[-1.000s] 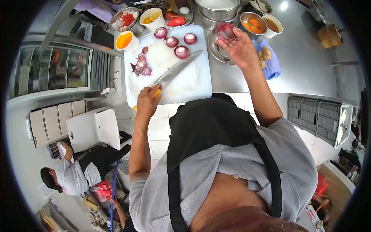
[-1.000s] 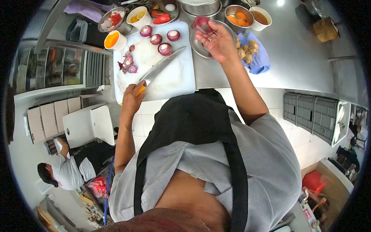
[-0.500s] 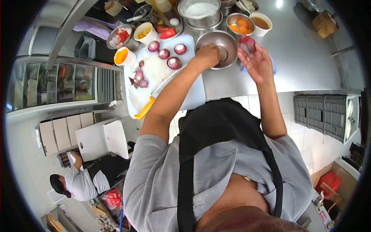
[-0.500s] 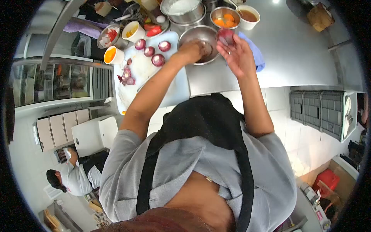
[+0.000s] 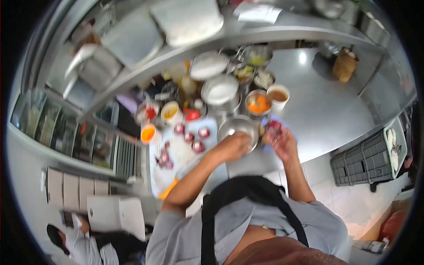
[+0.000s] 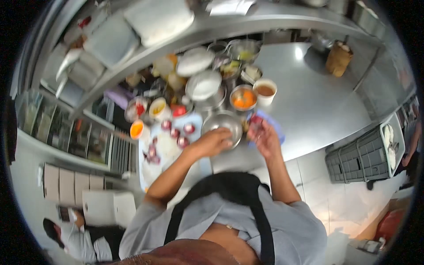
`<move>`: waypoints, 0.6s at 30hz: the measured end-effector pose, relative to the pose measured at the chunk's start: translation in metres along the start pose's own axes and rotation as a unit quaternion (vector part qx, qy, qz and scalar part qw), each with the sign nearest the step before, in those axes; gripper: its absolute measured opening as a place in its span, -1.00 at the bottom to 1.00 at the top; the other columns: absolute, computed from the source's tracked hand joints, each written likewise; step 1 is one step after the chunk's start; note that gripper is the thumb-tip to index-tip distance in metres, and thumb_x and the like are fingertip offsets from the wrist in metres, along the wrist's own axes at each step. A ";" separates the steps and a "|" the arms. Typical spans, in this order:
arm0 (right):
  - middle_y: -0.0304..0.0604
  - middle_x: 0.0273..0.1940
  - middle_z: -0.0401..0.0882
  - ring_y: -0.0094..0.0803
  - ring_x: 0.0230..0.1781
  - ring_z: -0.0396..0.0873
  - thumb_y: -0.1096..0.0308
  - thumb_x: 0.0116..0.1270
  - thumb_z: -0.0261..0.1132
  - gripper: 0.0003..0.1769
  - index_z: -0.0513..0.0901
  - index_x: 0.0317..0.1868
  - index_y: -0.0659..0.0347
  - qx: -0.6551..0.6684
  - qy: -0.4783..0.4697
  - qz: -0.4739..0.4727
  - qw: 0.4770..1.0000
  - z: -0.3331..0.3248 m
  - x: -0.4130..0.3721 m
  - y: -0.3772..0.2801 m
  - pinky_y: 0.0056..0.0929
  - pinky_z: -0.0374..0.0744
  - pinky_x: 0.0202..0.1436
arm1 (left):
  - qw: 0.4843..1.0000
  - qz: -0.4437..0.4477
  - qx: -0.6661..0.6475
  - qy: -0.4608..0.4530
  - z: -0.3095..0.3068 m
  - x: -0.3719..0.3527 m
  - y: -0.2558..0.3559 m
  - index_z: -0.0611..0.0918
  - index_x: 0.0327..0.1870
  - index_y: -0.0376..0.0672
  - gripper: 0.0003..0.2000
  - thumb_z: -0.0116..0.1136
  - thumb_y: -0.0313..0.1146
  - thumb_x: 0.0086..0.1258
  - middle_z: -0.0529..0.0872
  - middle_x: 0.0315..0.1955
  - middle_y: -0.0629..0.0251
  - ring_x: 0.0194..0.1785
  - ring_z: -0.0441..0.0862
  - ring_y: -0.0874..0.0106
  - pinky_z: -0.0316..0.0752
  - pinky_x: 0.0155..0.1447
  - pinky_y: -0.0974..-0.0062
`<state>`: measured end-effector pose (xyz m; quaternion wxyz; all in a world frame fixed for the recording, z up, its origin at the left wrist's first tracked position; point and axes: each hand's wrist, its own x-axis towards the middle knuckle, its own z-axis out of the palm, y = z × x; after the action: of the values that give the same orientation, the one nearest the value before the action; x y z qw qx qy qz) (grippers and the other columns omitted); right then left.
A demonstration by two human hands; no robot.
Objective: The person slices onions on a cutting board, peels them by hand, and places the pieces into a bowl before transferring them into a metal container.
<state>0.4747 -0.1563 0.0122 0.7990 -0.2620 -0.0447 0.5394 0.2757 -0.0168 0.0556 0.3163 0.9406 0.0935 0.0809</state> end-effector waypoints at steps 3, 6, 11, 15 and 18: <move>-0.07 -0.06 0.65 -0.22 -0.08 0.63 0.16 0.39 0.23 -0.61 0.58 0.08 0.23 0.000 -0.001 0.033 0.999 -0.003 0.007 -0.004 -0.24 0.67 0.00 | 0.993 0.090 -0.051 0.055 -0.091 0.011 0.112 0.60 0.07 -0.27 -0.71 0.16 -0.37 0.38 0.62 0.03 0.02 0.11 0.56 0.08 0.44 0.20 0.25; -0.05 -0.05 0.63 -0.21 -0.06 0.62 0.15 0.35 0.28 -0.59 0.58 0.08 0.23 0.006 -0.008 0.034 0.999 0.002 0.008 -0.006 -0.23 0.67 0.01 | 0.962 0.208 0.060 0.163 -0.153 0.035 0.185 0.67 0.04 -0.19 -0.75 0.23 -0.37 0.37 0.71 -0.15 0.14 -0.09 0.65 0.23 0.52 -0.01 0.36; -0.05 0.00 0.60 -0.19 0.00 0.59 0.15 0.32 0.32 -0.56 0.57 0.10 0.22 0.010 -0.006 -0.009 1.000 0.005 -0.017 -0.010 -0.21 0.63 0.08 | 0.903 0.301 0.241 0.190 -0.204 0.154 0.258 0.62 0.09 -0.24 -0.69 0.05 -0.45 0.34 0.71 -0.10 0.02 -0.03 0.65 0.06 0.51 0.08 0.22; -0.07 0.01 0.62 -0.21 0.04 0.58 0.17 0.30 0.33 -0.57 0.57 0.09 0.21 0.048 0.033 -0.054 0.997 -0.029 -0.056 -0.011 -0.20 0.60 0.11 | 0.899 0.184 0.371 0.145 -0.209 0.281 0.277 0.61 0.08 -0.22 -0.61 0.03 -0.55 0.19 0.66 -0.02 -0.04 0.10 0.58 0.01 0.46 0.21 0.17; -0.08 -0.02 0.66 -0.24 -0.03 0.62 0.20 0.35 0.27 -0.63 0.58 0.08 0.21 0.081 0.063 -0.116 0.988 -0.068 -0.087 -0.012 -0.19 0.61 0.09 | 0.881 0.186 0.406 0.155 -0.225 0.428 0.242 0.45 0.28 -0.12 -0.46 0.23 -0.37 0.21 0.67 0.00 -0.12 0.06 0.62 -0.08 0.46 -0.02 -0.20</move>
<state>0.4725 -0.2613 -0.0223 0.8761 -0.2224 0.0193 0.4273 0.6729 0.0213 0.4202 -0.1327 0.9620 -0.0106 0.2384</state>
